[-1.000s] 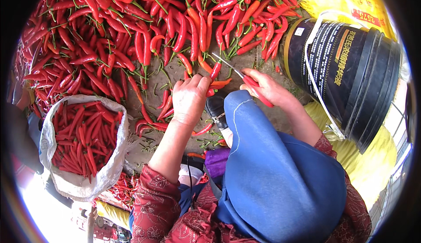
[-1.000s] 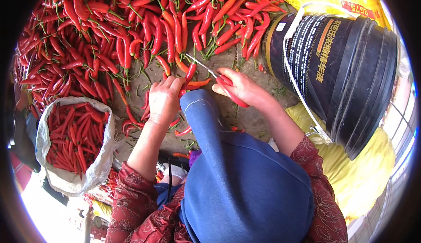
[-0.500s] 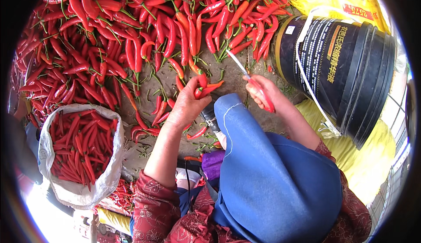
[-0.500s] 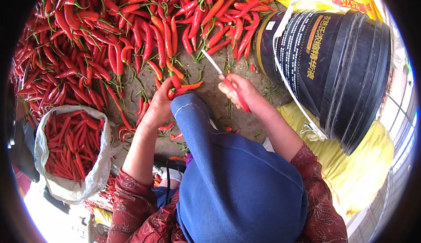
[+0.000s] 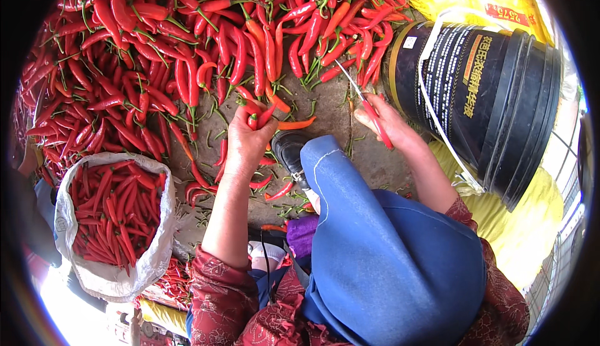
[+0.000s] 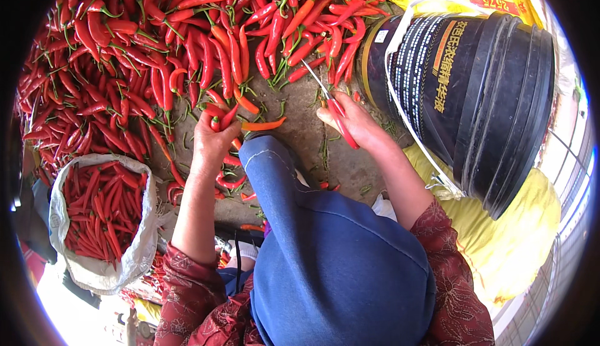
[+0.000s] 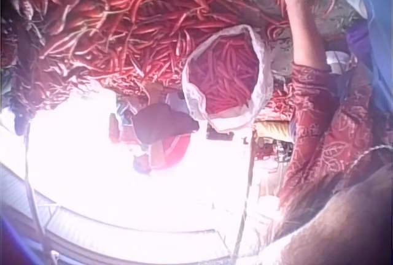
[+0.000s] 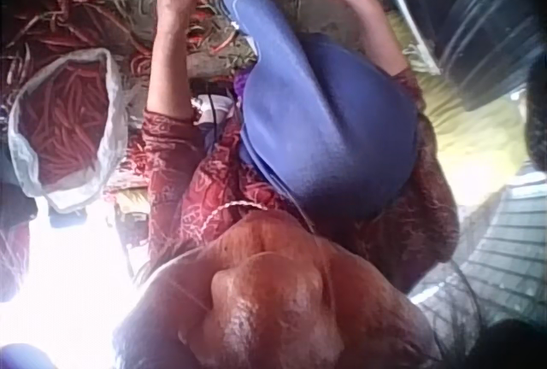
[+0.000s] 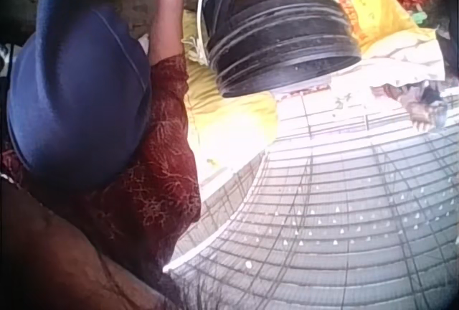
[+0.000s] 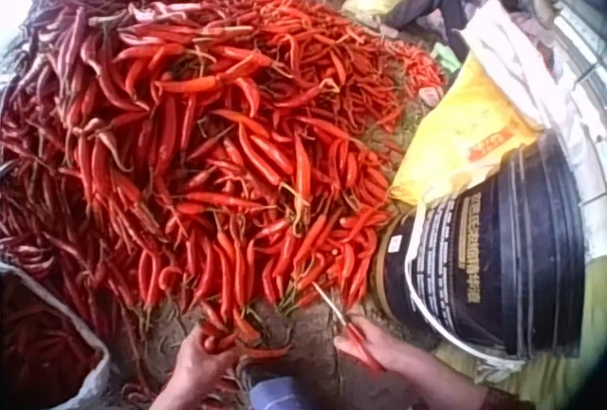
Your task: The person sits on the ground and uses scissors to cut the stems off red chilies, placing the trimmed peppers into a white sack. The person occasionally lifts the sack to adjust its position.
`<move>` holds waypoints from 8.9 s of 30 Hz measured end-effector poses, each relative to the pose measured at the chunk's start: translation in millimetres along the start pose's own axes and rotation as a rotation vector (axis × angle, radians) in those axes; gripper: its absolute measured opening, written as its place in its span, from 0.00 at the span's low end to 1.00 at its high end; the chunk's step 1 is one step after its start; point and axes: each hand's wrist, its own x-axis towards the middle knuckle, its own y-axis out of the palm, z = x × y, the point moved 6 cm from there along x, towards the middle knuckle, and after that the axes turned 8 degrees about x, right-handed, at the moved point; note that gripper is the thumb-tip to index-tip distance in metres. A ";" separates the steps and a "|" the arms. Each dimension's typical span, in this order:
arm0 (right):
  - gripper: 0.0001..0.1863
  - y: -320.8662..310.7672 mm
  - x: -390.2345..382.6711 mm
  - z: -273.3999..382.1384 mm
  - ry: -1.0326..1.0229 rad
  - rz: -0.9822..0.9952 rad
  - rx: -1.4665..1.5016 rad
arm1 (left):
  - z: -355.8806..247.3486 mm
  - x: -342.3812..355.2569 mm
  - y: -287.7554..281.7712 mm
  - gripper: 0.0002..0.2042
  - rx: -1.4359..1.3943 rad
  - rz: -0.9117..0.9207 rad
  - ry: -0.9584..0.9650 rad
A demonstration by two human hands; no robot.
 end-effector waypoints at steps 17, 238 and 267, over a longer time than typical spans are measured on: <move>0.26 37.3 -46.9 88.4 -0.740 -0.133 -0.777 | -44.4 8.3 -6.4 0.24 -0.263 0.066 0.065; 0.20 10.2 -17.8 10.2 0.088 0.275 0.605 | -31.5 -21.5 -33.9 0.20 -0.877 0.038 0.066; 0.16 17.9 24.2 34.1 0.085 0.257 0.640 | -16.9 -17.6 -33.9 0.19 -0.878 0.059 0.070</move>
